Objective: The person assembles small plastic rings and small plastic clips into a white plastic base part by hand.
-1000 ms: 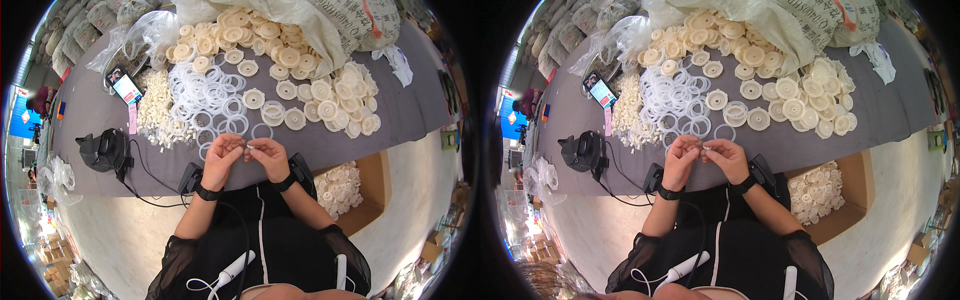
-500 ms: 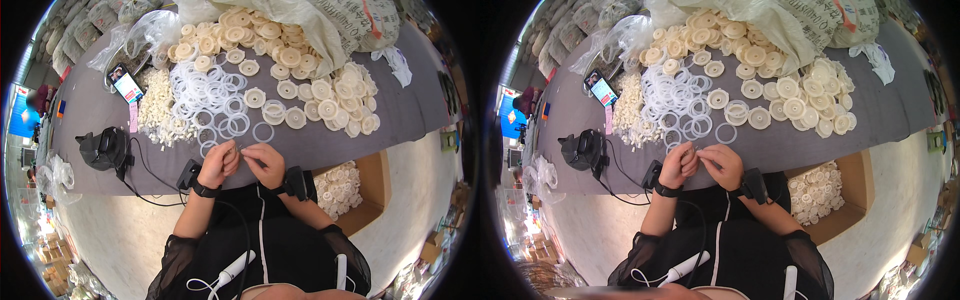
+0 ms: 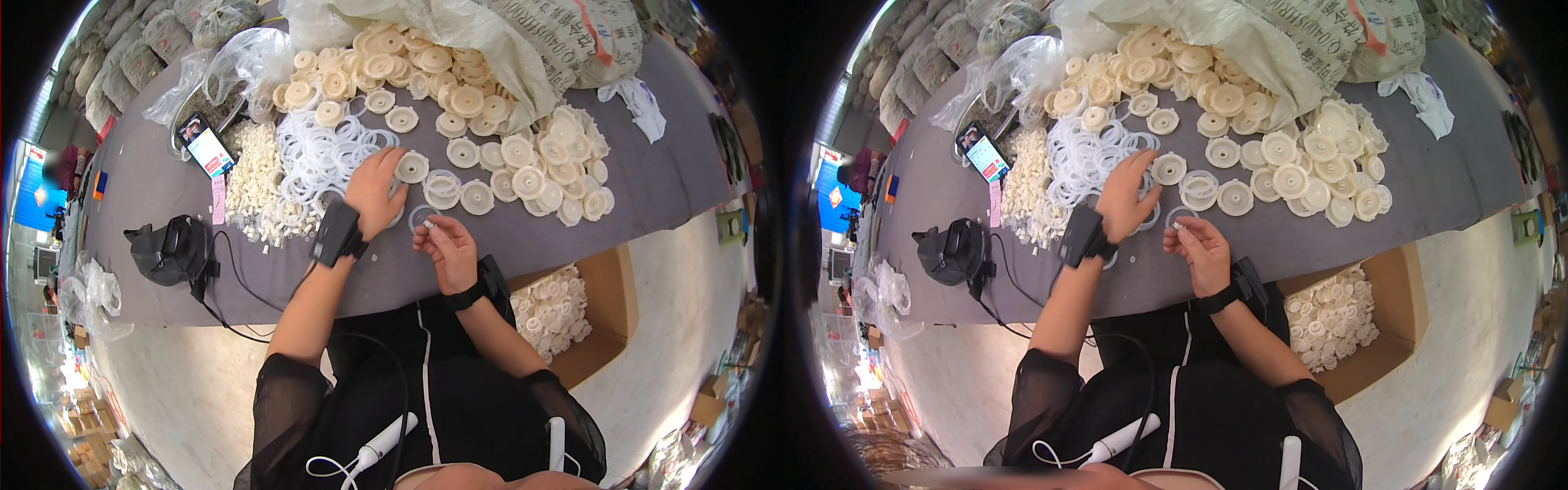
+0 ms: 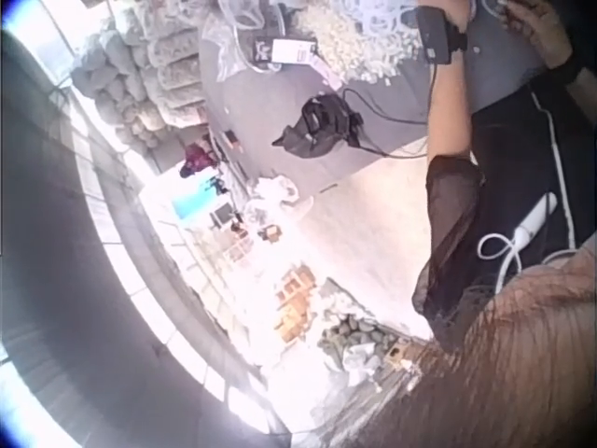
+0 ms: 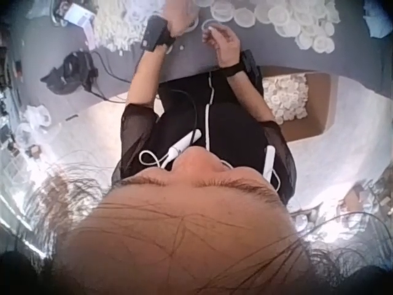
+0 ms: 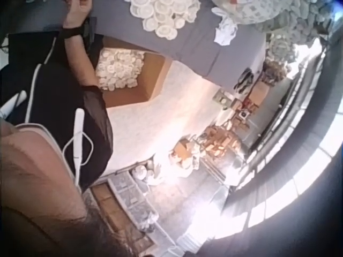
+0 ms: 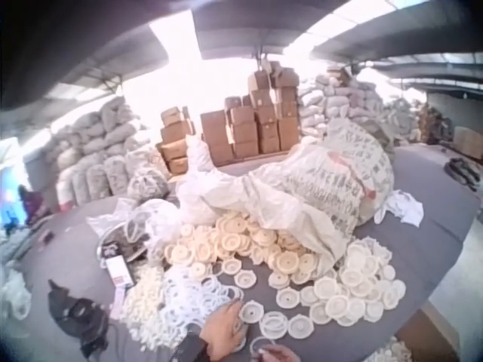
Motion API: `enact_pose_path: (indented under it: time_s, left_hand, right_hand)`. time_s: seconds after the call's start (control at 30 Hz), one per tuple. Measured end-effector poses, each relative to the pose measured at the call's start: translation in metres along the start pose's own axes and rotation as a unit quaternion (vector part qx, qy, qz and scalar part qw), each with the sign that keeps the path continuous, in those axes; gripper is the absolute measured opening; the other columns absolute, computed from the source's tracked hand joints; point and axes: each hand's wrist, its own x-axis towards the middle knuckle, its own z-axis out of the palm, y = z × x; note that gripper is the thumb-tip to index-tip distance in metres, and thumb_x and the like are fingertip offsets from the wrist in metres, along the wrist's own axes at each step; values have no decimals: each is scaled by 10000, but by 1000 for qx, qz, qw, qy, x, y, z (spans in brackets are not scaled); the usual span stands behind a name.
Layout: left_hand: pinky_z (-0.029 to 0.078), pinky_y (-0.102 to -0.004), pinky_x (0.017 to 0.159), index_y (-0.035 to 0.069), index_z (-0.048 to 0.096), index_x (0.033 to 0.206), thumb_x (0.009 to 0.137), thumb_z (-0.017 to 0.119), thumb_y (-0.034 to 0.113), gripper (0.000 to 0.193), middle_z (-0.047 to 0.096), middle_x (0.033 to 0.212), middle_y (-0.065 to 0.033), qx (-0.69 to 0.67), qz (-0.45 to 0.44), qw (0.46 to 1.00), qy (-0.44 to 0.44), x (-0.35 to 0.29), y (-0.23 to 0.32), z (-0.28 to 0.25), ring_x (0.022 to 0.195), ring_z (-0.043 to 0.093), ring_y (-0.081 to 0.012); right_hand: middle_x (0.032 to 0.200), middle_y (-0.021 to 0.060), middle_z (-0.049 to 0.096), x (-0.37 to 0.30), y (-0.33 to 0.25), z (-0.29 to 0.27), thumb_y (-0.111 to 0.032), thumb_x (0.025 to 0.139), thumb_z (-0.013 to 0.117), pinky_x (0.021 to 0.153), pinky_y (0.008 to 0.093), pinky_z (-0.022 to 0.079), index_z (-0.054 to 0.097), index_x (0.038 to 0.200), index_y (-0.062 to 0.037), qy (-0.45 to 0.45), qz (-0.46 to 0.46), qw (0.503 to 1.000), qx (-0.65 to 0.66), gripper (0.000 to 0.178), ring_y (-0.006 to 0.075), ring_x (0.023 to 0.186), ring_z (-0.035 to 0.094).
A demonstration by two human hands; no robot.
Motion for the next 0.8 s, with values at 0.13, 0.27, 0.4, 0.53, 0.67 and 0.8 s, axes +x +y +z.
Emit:
enact_pose_path:
  time_s: [0.13, 0.27, 0.4, 0.53, 0.67, 0.8]
  left_hand:
    - [355, -399, 987, 57, 498, 1154, 691, 594, 46, 473, 535, 1158, -148, 117, 55, 989, -66, 15, -8, 26, 1150, 456, -344]
    - [398, -411, 873, 63, 540, 1110, 673, 595, 39, 441, 557, 1025, -110, 106, 6, 985, -138, 22, 2, 28, 1009, 505, -305]
    - [422, -390, 807, 95, 623, 1000, 667, 620, 48, 336, 549, 1013, -121, 43, 9, 998, -48, 17, -7, 24, 964, 517, -297]
    - [430, -379, 838, 119, 631, 1050, 679, 613, 15, 385, 533, 1108, -155, 76, 104, 990, 59, 13, 23, -10, 1008, 525, -308]
    - [406, -382, 930, 116, 606, 1126, 684, 567, -64, 479, 487, 1221, -184, -72, -39, 996, -23, -23, 36, -23, 1110, 494, -347]
    - [385, -373, 967, 86, 583, 1156, 694, 515, -96, 501, 450, 1271, -190, -196, -100, 973, -67, -52, 55, -30, 1178, 455, -348]
  right_hand:
    - [960, 154, 638, 1, -4, 1, -58, 897, 522, 728, 312, 527, 569, 1082, 5, 0, 14, 999, 38, 201, 193, 822, 631]
    - [964, 157, 632, -1, 0, -2, -67, 903, 514, 754, 332, 521, 562, 1091, -2, 7, 4, 1000, -6, 205, 216, 837, 625]
    - [970, 154, 628, -1, 2, -1, -70, 907, 507, 758, 332, 520, 563, 1088, -3, -12, -2, 999, -31, 201, 219, 849, 622]
    - [978, 145, 628, 0, 0, -3, -75, 908, 507, 759, 341, 519, 564, 1094, -16, -24, -6, 999, 34, 203, 218, 860, 620]
    - [974, 135, 632, 0, -14, 0, -73, 910, 511, 758, 337, 520, 565, 1103, -21, -43, -26, 992, 115, 207, 203, 857, 621]
    - [968, 128, 635, 2, -17, 12, -70, 908, 514, 761, 332, 520, 566, 1101, -22, -73, -10, 993, 90, 205, 193, 857, 622]
